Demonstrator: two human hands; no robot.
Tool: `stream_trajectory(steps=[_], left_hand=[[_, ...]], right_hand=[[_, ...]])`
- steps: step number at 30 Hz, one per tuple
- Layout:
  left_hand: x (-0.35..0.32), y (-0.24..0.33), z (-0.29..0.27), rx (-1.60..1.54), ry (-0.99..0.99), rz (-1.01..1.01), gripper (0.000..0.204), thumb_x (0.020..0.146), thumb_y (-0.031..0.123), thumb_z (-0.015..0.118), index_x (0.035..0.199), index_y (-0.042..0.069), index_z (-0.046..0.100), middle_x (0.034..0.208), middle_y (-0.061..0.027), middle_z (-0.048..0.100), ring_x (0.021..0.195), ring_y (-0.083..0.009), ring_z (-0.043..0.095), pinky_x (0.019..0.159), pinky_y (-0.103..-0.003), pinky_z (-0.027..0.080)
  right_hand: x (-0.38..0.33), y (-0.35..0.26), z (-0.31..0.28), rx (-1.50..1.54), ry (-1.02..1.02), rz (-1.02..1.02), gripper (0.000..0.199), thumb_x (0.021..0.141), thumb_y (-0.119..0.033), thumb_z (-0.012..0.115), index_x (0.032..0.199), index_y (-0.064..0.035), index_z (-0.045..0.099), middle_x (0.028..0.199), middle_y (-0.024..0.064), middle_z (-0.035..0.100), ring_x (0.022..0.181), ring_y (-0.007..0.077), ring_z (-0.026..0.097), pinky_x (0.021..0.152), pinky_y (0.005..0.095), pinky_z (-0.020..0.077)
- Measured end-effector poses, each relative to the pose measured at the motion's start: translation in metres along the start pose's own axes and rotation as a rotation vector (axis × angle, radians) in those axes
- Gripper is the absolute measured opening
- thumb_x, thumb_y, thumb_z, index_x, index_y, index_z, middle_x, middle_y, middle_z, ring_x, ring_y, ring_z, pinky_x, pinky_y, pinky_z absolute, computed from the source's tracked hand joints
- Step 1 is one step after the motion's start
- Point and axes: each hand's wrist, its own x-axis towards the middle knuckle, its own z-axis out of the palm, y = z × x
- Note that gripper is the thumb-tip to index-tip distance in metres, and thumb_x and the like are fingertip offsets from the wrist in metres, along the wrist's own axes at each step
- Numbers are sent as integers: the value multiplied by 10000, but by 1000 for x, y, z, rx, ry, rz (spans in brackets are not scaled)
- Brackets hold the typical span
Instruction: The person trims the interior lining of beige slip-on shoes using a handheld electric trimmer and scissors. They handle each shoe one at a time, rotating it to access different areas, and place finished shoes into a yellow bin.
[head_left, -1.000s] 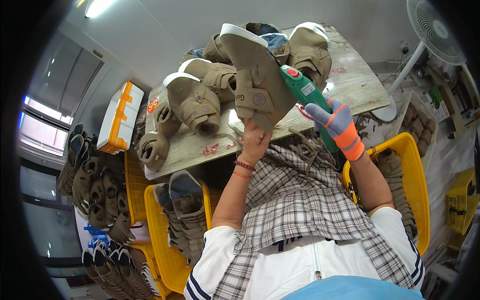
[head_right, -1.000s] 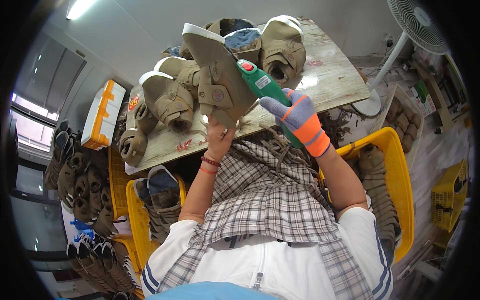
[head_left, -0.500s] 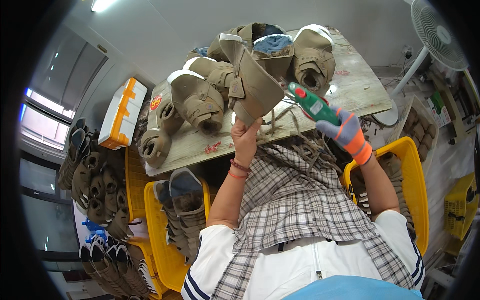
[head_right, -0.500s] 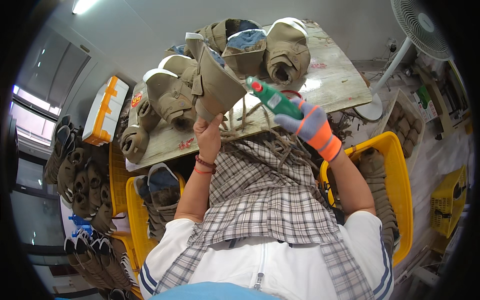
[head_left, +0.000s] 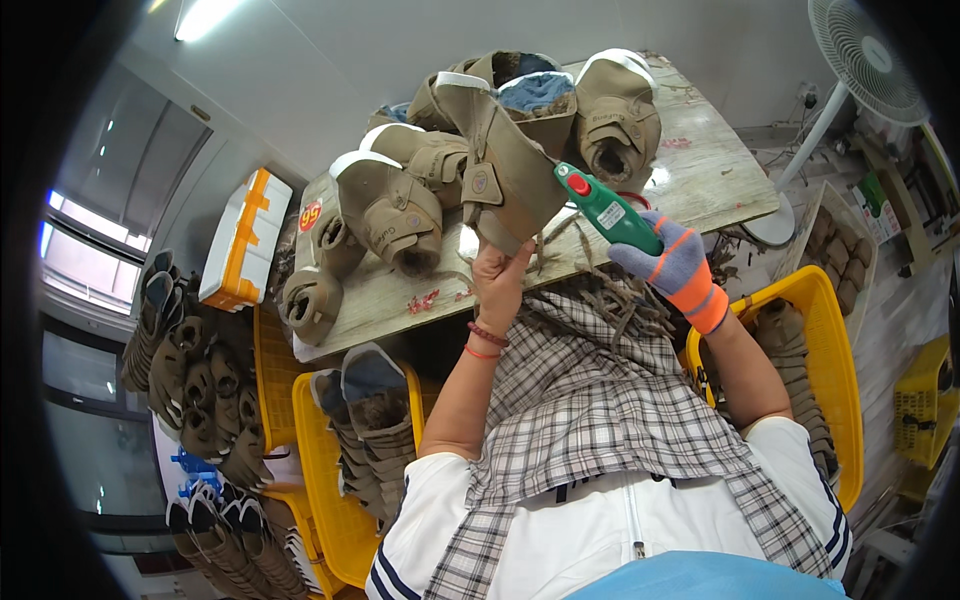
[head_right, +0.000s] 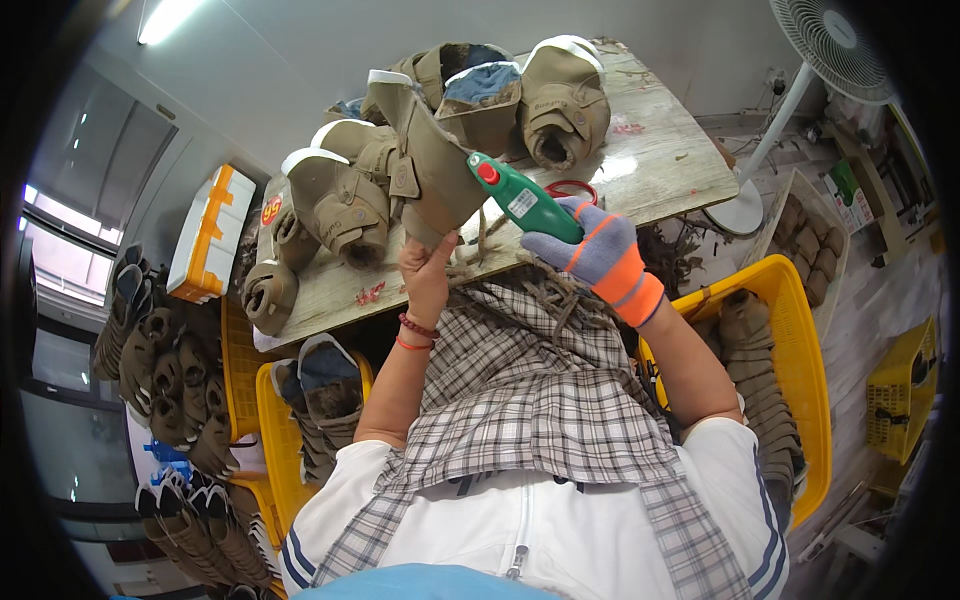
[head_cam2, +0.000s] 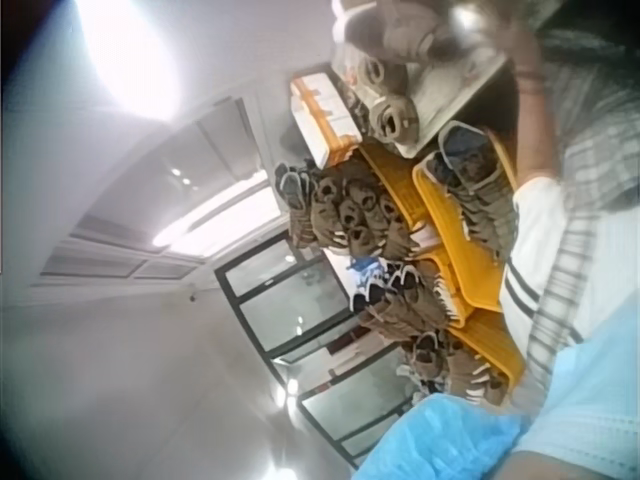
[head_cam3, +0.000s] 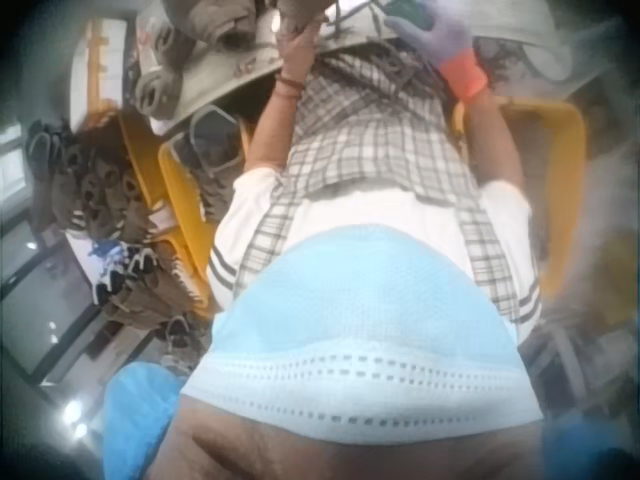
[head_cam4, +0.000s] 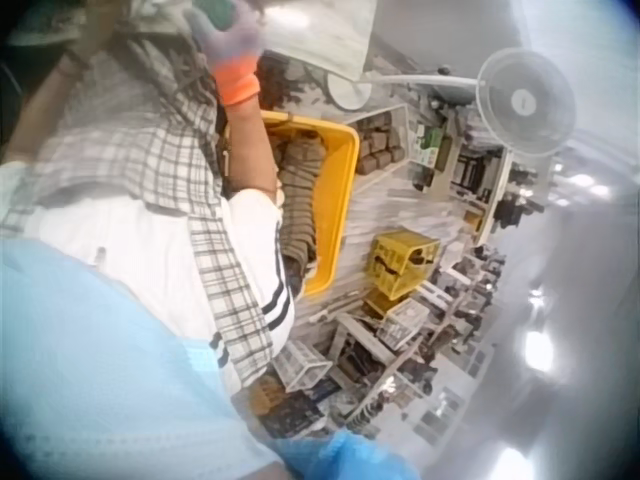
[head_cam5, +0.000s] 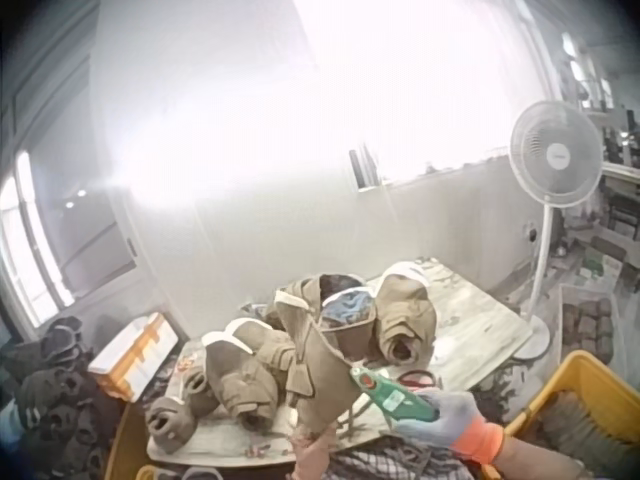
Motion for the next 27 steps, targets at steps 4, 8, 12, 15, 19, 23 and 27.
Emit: stream_trajectory(steps=[4, 8, 12, 15, 19, 23, 27], left_hand=[[-2, -6, 1, 312, -42, 126, 193, 821, 9, 637, 1012, -13, 622, 959, -14, 595, 833, -95, 536, 709, -250, 424], [11, -4, -10, 634, -149, 305, 123, 787, 27, 665, 906, 3, 640, 970, -106, 575, 763, -217, 515, 698, -290, 425], [78, 4, -50, 549, 82, 123, 252, 769, 86, 684, 967, -45, 598, 985, -158, 565, 912, -278, 529, 807, -335, 425], [125, 15, -48, 974, 406, 432, 385, 787, 150, 674, 1070, -55, 512, 1030, -166, 514, 1010, -338, 469, 905, -422, 359], [107, -34, 17, 982, 332, 566, 323, 722, 115, 691, 980, 25, 518, 991, -132, 491, 1009, -295, 452, 890, -430, 343], [85, -110, 108, 1045, -145, 516, 351, 654, 250, 756, 879, 19, 617, 971, -121, 518, 978, -291, 458, 854, -402, 339], [116, -135, 132, 1484, -348, 305, 316, 656, 357, 713, 739, 54, 678, 938, -81, 530, 978, -247, 438, 825, -386, 304]], right_hand=[[13, 2, 6, 123, -15, 114, 408, 713, -328, 768, 938, -16, 632, 663, 7, 595, 568, 43, 524, 519, 206, 428], [24, 1, -2, 266, 20, 154, 353, 748, -313, 741, 898, -14, 628, 677, -7, 590, 584, 35, 512, 520, 198, 411], [19, 13, -27, 156, 180, 150, 346, 765, -317, 725, 897, -12, 631, 623, -17, 566, 531, 33, 490, 482, 201, 394], [10, 37, -52, 155, 253, 194, 342, 772, -331, 722, 857, -15, 621, 568, -18, 536, 494, 37, 471, 471, 199, 375], [-5, 60, -74, 176, 352, 264, 343, 772, -342, 721, 799, -22, 596, 540, -13, 517, 472, 48, 460, 451, 213, 352], [-11, 72, -83, 183, 356, 289, 342, 772, -339, 723, 771, -33, 570, 539, -13, 513, 467, 53, 461, 450, 207, 351], [-17, 77, -84, 209, 369, 326, 312, 769, -298, 730, 824, -36, 569, 585, -11, 534, 472, 55, 469, 452, 206, 360]])
